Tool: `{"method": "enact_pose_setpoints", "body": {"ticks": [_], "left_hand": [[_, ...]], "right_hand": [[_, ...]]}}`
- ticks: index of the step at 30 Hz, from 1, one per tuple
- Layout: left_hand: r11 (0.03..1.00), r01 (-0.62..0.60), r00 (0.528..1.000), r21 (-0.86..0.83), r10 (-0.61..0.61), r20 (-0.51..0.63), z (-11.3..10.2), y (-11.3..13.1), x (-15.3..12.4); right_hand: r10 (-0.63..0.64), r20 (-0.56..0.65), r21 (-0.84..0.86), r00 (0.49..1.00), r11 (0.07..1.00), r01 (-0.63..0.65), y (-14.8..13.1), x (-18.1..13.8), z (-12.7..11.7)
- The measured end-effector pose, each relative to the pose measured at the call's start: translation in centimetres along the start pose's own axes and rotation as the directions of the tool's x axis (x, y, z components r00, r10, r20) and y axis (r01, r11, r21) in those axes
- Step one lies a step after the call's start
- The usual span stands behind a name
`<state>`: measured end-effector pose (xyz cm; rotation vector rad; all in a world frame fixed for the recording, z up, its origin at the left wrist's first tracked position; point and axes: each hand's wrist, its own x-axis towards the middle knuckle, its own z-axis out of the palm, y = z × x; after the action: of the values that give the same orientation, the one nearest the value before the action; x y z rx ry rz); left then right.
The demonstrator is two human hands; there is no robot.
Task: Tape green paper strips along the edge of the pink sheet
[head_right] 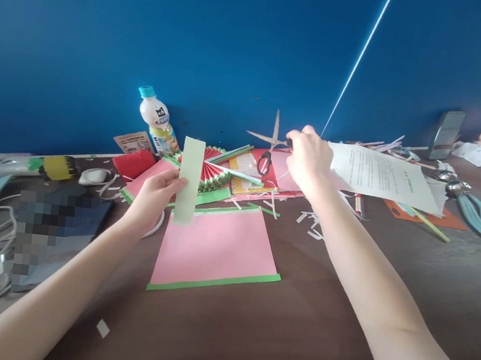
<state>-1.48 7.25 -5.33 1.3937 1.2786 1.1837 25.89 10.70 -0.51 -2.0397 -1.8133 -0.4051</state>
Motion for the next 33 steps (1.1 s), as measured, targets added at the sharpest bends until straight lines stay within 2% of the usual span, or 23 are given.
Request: {"method": "enact_pose_setpoints", "body": {"ticks": [3, 5, 7, 8, 10, 13, 15, 18, 22, 24, 28, 31, 33], "left_hand": [[0.999, 0.027, 1.000, -0.048, -0.027, -0.006, 0.1, 0.0, -0.1], [0.994, 0.048, 0.999, -0.094, -0.049, -0.006, 0.1, 0.1, -0.1], [0.988, 0.069, 0.998, -0.139, -0.070, -0.003, 0.2, 0.1, -0.2], [0.985, 0.077, 0.997, -0.152, -0.079, -0.004, 0.1, 0.0, -0.1], [0.983, 0.085, 0.996, -0.160, -0.088, -0.014, 0.0, -0.1, -0.1], [0.983, 0.077, 0.996, -0.168, -0.085, -0.038, -0.2, -0.3, 0.1], [0.979, 0.069, 0.995, -0.190, -0.080, -0.055, -0.3, -0.4, 0.2], [0.970, 0.042, 0.995, -0.238, -0.064, -0.083, -0.4, -0.4, 0.2], [0.959, -0.001, 0.991, -0.283, -0.037, -0.127, -0.4, -0.1, 0.2], [0.950, -0.026, 0.988, -0.312, -0.024, -0.154, -0.6, 0.0, 0.3], [0.920, -0.045, 0.986, -0.388, -0.023, -0.168, -1.0, 0.2, 0.5], [0.888, -0.068, 0.981, -0.454, -0.023, -0.192, -1.2, 0.2, 0.6], [0.874, -0.083, 0.974, -0.479, -0.030, -0.224, -1.2, 0.3, 0.6]], "right_hand": [[0.019, 0.011, 0.087, 1.000, 0.996, -0.020, 0.8, 0.6, 0.3], [0.010, 0.052, 0.208, 0.999, 0.978, -0.020, 1.2, 1.0, 0.7], [0.003, 0.168, 0.406, 0.986, 0.911, -0.072, 1.1, 1.3, 1.0], [-0.015, 0.254, 0.518, 0.967, 0.847, -0.122, 0.9, 1.3, 1.1], [-0.099, 0.410, 0.687, 0.906, 0.687, -0.236, 0.3, 1.1, 1.2], [-0.302, 0.507, 0.778, 0.807, 0.564, -0.277, -0.7, 0.3, 0.8], [-0.424, 0.515, 0.814, 0.745, 0.515, -0.270, -1.3, -0.2, 0.4], [-0.510, 0.537, 0.825, 0.672, 0.486, -0.290, -2.1, -0.9, 0.0], [-0.650, 0.553, 0.833, 0.521, 0.407, -0.376, -3.3, -2.0, 0.2], [-0.668, 0.559, 0.827, 0.490, 0.415, -0.378, -4.0, -2.5, 0.7], [-0.636, 0.619, 0.781, 0.460, 0.562, -0.274, -4.9, -3.5, 1.8], [-0.684, 0.646, 0.763, 0.338, 0.594, -0.255, -5.2, -4.2, 2.0], [-0.715, 0.634, 0.774, 0.295, 0.578, -0.260, -5.4, -4.5, 1.7]]}}
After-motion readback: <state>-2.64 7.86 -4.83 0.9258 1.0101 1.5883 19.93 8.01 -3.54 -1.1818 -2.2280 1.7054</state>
